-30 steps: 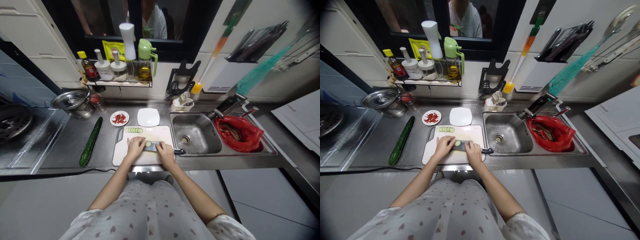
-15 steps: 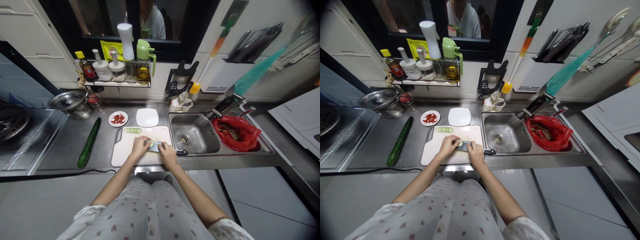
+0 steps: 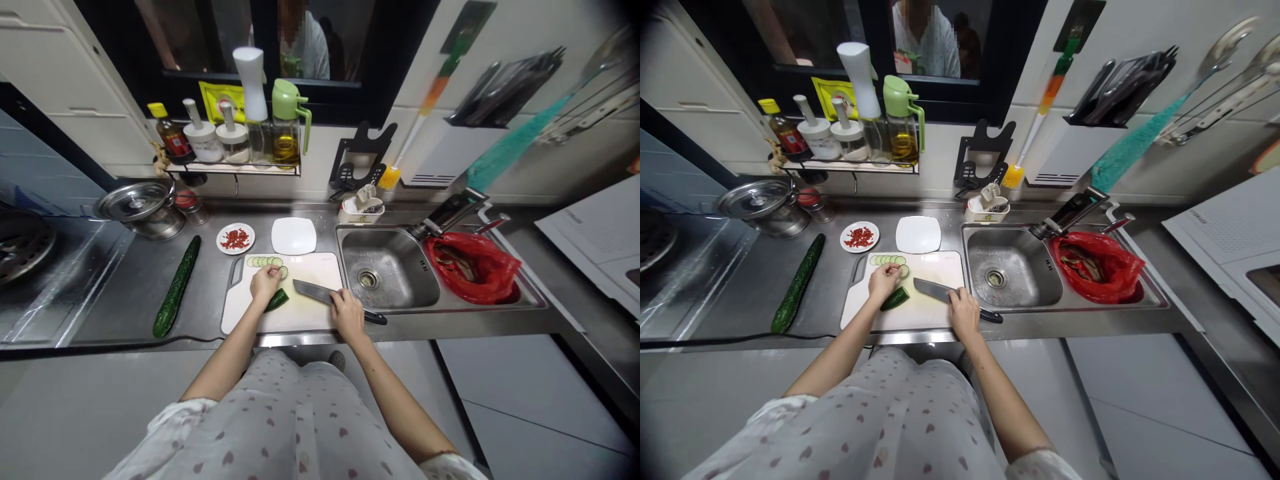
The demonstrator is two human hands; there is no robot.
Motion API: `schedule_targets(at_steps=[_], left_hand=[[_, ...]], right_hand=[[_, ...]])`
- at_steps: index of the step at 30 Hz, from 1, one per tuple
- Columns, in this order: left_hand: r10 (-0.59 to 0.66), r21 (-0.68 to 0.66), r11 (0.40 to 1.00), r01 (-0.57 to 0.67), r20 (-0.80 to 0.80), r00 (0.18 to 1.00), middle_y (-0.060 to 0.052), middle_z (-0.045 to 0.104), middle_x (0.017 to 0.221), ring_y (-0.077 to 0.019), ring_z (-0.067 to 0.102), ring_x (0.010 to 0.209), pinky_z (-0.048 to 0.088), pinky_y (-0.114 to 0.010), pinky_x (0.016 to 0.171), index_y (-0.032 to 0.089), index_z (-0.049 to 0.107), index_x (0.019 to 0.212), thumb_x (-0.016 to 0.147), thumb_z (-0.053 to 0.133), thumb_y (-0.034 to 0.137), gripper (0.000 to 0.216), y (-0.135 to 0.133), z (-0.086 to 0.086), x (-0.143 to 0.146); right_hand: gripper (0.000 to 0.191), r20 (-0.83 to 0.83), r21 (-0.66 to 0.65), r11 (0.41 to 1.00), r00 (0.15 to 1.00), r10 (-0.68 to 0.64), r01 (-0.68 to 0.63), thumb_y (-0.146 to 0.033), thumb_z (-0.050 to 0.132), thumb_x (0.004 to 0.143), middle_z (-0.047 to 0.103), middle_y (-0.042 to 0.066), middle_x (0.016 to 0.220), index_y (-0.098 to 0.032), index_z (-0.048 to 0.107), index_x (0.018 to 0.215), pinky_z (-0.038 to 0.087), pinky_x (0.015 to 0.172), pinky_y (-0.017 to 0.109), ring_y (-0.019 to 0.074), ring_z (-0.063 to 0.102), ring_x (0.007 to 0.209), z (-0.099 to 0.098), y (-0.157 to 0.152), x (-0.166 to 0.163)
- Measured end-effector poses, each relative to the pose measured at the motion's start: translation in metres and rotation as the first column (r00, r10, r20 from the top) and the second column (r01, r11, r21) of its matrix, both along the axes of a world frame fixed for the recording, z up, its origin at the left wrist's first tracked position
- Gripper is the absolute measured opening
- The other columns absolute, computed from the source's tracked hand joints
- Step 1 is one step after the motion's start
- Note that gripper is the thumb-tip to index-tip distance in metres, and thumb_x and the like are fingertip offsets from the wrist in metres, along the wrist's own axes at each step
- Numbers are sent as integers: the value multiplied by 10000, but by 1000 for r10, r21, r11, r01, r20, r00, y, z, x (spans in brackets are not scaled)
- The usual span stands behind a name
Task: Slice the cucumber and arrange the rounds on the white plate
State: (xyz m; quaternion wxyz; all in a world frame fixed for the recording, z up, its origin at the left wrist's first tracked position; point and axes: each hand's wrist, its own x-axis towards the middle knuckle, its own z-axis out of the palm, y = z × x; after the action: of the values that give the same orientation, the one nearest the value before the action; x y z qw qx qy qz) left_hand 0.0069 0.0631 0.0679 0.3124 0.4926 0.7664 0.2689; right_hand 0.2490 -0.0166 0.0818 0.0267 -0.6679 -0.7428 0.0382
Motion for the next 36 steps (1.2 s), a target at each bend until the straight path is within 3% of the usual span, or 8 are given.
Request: schedule_targets(at_steps=[8,18,25,30,36], left_hand=[[64,-79,995,-61,29,998,1,699,826,-164,623,744,433,-270,688,246,668,929,707,647,344,244,27,-28,-8],[3,6,1000,-2,-148,989,-12,682,791,-191,623,772,418,-289,699,248,614,951,748,588,252,205,43,-30,2],[-48,-7,999,48,-277,960,-18,672,827,-212,612,819,421,-294,696,262,614,931,771,597,363,190,37,-29,-2],[-136,19,988,155,-371,918,-44,662,922,-240,591,912,437,-322,749,275,650,953,793,581,332,183,29,-33,-6],[-169,26,981,195,-393,904,-61,661,1035,-247,582,964,445,-342,809,289,669,1064,831,532,321,273,30,-36,-6]], right_hand=[[318,-61,11,997,995,-78,79,-140,482,845,566,68,1069,-203,632,1118,334,787,273,170,511,876,-6,-7,3],[321,-82,11,997,994,-77,78,-145,470,852,575,71,1052,-203,641,1118,339,782,273,170,521,854,-2,-9,2],[322,-70,0,997,995,-73,73,-152,475,857,571,66,1053,-217,641,1126,333,776,270,166,512,847,-6,-8,2],[316,-94,-8,997,993,-72,72,-157,474,860,574,64,1045,-214,644,1121,336,771,268,165,513,835,-6,-6,-1],[317,-119,-9,998,991,-61,60,-156,478,859,579,60,1040,-230,654,1111,338,768,268,162,518,821,-6,-5,-3]])
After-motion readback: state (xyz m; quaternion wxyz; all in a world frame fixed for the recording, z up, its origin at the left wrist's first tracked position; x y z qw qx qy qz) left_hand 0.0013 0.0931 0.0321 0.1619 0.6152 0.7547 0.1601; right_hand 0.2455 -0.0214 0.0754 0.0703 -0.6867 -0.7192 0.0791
